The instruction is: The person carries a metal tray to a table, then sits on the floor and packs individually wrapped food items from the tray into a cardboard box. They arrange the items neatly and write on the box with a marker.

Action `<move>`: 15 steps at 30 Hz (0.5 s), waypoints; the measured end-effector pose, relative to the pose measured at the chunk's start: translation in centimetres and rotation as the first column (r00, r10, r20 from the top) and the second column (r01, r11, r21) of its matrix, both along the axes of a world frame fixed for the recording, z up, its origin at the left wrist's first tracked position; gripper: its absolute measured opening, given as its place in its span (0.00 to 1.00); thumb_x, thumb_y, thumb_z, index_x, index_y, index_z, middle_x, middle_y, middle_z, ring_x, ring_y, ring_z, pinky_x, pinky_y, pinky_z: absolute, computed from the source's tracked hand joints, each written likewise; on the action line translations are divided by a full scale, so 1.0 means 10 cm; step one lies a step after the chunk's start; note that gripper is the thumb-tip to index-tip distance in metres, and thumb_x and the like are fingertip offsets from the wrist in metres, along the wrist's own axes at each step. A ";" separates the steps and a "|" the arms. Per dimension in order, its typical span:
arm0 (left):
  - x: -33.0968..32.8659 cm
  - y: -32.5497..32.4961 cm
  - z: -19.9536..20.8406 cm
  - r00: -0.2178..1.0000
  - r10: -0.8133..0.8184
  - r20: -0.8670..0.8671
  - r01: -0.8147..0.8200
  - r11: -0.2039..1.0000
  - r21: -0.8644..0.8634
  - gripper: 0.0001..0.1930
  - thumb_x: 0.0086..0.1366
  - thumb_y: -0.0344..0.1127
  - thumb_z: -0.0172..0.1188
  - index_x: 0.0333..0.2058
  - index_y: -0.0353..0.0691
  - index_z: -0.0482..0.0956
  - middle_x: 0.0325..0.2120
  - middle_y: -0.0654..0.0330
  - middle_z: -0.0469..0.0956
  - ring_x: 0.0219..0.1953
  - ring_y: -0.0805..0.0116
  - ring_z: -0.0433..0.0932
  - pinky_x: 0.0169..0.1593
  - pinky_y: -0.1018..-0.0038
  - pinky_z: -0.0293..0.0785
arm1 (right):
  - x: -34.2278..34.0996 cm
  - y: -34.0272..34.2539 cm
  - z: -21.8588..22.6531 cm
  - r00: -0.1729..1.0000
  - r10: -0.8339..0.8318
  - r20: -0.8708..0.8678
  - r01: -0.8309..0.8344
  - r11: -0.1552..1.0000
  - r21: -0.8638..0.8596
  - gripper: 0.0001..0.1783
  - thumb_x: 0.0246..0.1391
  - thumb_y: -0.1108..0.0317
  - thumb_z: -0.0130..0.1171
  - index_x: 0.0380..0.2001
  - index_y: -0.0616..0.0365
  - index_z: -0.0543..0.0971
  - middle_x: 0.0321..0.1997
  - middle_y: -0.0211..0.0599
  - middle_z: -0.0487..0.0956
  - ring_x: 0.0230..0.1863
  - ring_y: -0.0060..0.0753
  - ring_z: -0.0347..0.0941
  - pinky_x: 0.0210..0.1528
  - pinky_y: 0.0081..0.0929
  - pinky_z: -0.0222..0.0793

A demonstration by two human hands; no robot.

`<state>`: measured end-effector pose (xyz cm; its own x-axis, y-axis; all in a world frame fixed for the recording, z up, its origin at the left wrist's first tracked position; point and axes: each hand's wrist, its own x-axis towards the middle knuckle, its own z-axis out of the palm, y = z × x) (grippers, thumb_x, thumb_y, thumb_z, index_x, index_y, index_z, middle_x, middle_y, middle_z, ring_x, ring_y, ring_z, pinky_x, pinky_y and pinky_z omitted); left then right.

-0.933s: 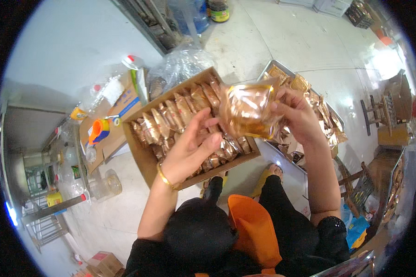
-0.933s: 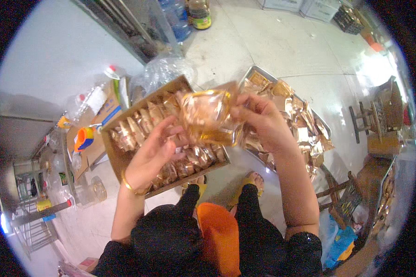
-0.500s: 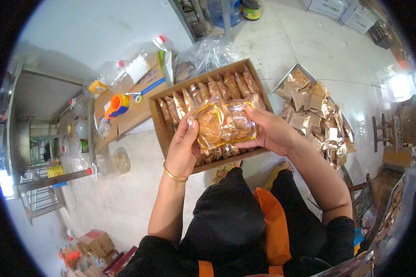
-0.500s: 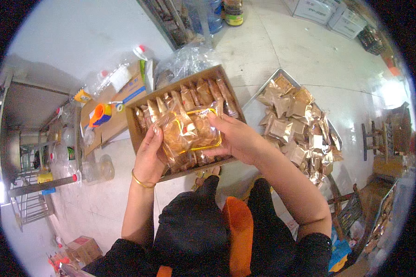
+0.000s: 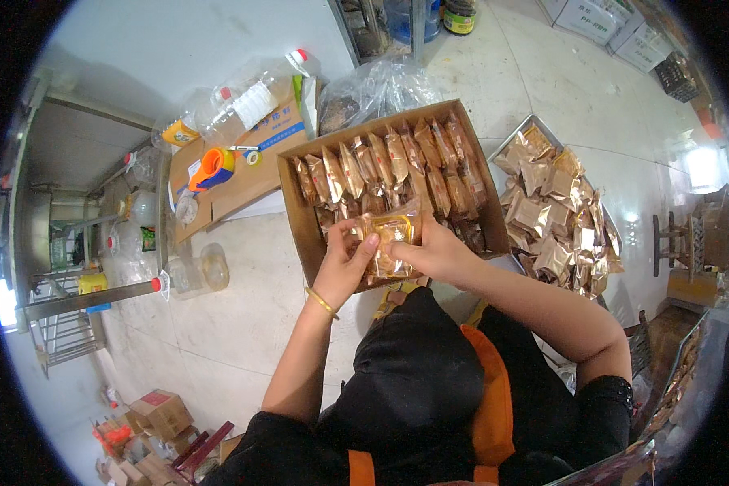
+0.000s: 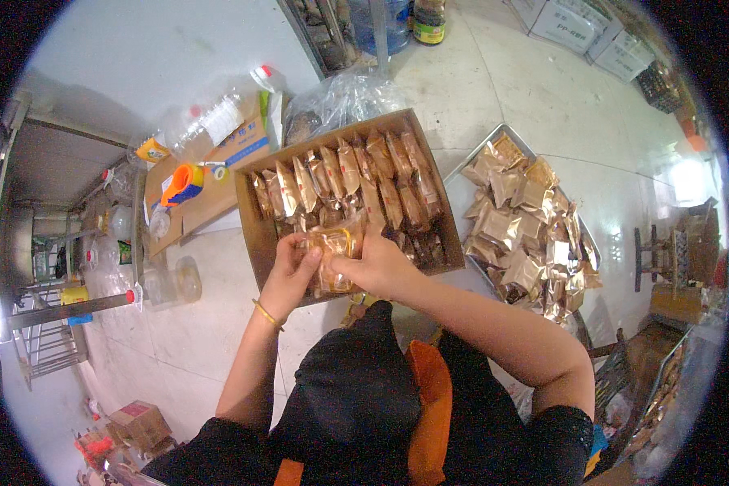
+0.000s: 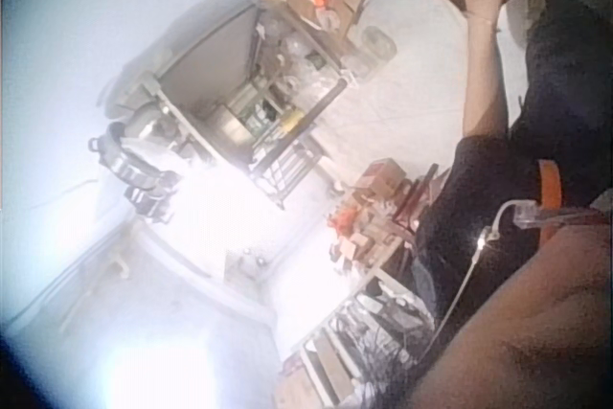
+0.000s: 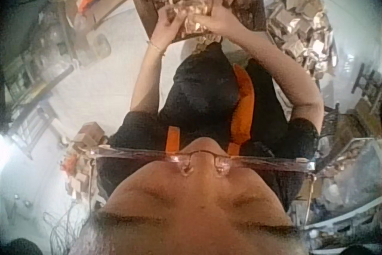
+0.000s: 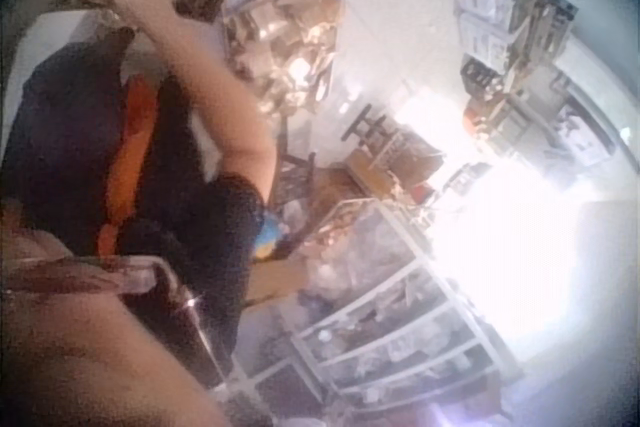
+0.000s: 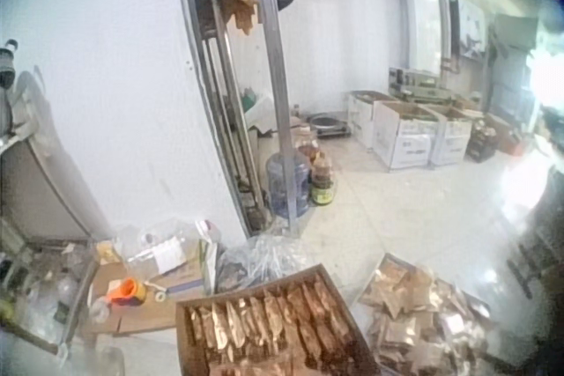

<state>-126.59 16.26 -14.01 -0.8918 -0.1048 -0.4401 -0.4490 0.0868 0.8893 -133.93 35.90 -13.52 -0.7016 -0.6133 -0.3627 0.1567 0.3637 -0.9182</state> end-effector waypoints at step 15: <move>-0.47 0.04 -0.35 0.951 -0.286 -0.115 0.231 0.908 -0.350 0.30 0.66 0.48 0.62 0.55 0.27 0.70 0.47 0.46 0.79 0.48 0.64 0.79 0.52 0.72 0.72 | -0.15 -0.13 -0.46 0.940 0.011 -0.340 0.088 0.957 0.275 0.29 0.51 0.66 0.63 0.49 0.75 0.65 0.34 0.66 0.79 0.40 0.69 0.77 0.44 0.51 0.74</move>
<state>-131.34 16.68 -17.50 -0.9627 0.0252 -0.2695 -0.2248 0.4801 0.8479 -135.46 34.64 -18.07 -0.8329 -0.4904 -0.2564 -0.1221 0.6148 -0.7792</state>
